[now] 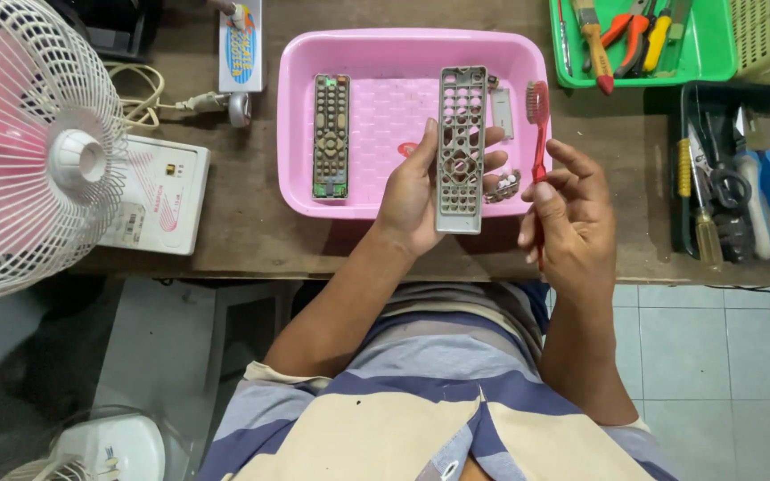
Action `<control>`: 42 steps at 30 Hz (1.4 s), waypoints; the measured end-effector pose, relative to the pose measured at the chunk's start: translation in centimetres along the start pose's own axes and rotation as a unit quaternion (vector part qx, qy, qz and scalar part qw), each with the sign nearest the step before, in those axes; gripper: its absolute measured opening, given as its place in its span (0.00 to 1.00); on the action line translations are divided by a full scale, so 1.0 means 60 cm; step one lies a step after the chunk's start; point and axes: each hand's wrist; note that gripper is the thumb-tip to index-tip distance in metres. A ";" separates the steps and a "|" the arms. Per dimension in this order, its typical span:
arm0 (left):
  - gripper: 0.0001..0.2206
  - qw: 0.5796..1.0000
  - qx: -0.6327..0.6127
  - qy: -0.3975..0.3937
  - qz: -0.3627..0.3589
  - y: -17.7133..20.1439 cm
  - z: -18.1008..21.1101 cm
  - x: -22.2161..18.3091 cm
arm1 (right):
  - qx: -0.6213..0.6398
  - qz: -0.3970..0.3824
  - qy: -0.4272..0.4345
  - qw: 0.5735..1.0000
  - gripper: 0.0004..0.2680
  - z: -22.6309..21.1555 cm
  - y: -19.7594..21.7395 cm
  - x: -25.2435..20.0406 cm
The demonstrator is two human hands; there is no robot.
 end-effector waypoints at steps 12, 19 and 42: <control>0.26 0.999 0.037 -0.010 0.008 -0.012 -0.007 -0.026 | 0.016 0.009 0.025 1.000 0.12 0.037 0.023 0.000; 0.26 0.990 0.141 -0.024 0.015 -0.056 0.075 -0.011 | -0.166 0.012 0.073 0.983 0.10 0.006 0.072 0.060; 0.27 0.990 0.098 0.006 0.103 -0.082 0.057 -0.053 | -0.460 -0.021 -0.033 0.887 0.16 -0.025 0.102 -0.036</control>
Point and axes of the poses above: each hand's wrist, its own x-axis towards the middle knuckle, its own y-axis out of the back of the hand, z = x × y, and after that the axes turned 4 degrees about -y, right-handed
